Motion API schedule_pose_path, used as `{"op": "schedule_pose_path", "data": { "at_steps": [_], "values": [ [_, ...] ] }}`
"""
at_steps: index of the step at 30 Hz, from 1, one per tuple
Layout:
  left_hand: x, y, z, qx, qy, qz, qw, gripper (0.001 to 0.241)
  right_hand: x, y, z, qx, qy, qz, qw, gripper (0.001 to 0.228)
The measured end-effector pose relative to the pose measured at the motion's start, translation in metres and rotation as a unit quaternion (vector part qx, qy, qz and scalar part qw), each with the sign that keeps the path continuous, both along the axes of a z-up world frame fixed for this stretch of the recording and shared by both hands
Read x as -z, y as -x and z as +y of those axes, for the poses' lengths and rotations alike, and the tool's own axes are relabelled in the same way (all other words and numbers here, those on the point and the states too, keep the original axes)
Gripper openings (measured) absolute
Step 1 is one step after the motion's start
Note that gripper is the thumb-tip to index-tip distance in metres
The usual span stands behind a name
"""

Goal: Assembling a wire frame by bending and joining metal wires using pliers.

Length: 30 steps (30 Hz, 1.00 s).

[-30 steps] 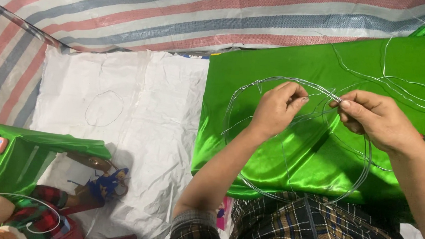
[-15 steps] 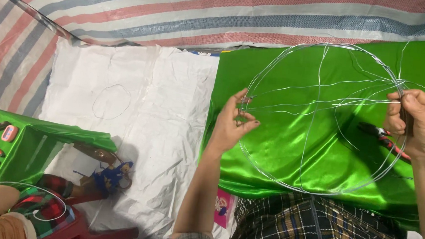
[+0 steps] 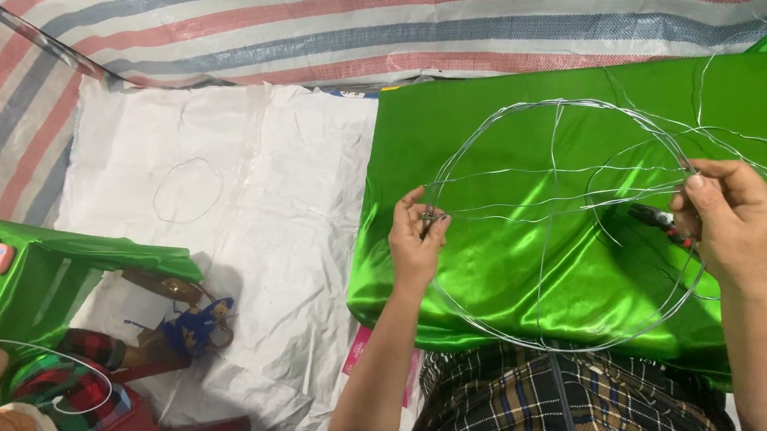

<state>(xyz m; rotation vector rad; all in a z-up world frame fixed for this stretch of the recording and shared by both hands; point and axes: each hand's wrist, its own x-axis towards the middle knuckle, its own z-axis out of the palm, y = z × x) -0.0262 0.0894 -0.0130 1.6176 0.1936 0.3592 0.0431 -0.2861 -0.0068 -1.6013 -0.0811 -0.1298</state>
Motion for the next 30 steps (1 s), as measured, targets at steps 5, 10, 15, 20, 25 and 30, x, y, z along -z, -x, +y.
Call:
{"op": "schedule_pose_path", "data": {
  "at_steps": [5,10,15,20,25,30],
  "values": [
    [0.002,-0.004,0.018,0.074,-0.147,-0.032,0.986,0.055,0.013,-0.005,-0.022,-0.020,-0.043,0.023,0.999,0.009],
    [-0.037,-0.005,0.027,0.164,-0.216,-0.011,0.962,0.070,0.064,-0.032,-0.066,-0.119,-0.046,0.035,0.991,0.011],
    [-0.044,-0.015,0.036,0.182,-0.304,-0.005,0.935,0.068,0.186,-0.093,-0.127,-0.297,-0.215,0.068,0.928,0.033],
    [-0.028,-0.024,0.039,0.164,-0.325,-0.084,0.928,0.037,0.111,-0.056,-0.098,-0.219,-0.105,0.078,0.967,0.034],
    [-0.039,-0.023,0.034,0.155,-0.300,-0.122,0.934,0.034,0.070,-0.030,-0.067,-0.168,-0.063,0.003,0.984,0.025],
    [-0.035,-0.021,0.028,0.161,-0.095,-0.044,0.981,0.026,0.052,-0.018,-0.056,-0.115,-0.088,0.035,0.989,0.020]
  ]
}}
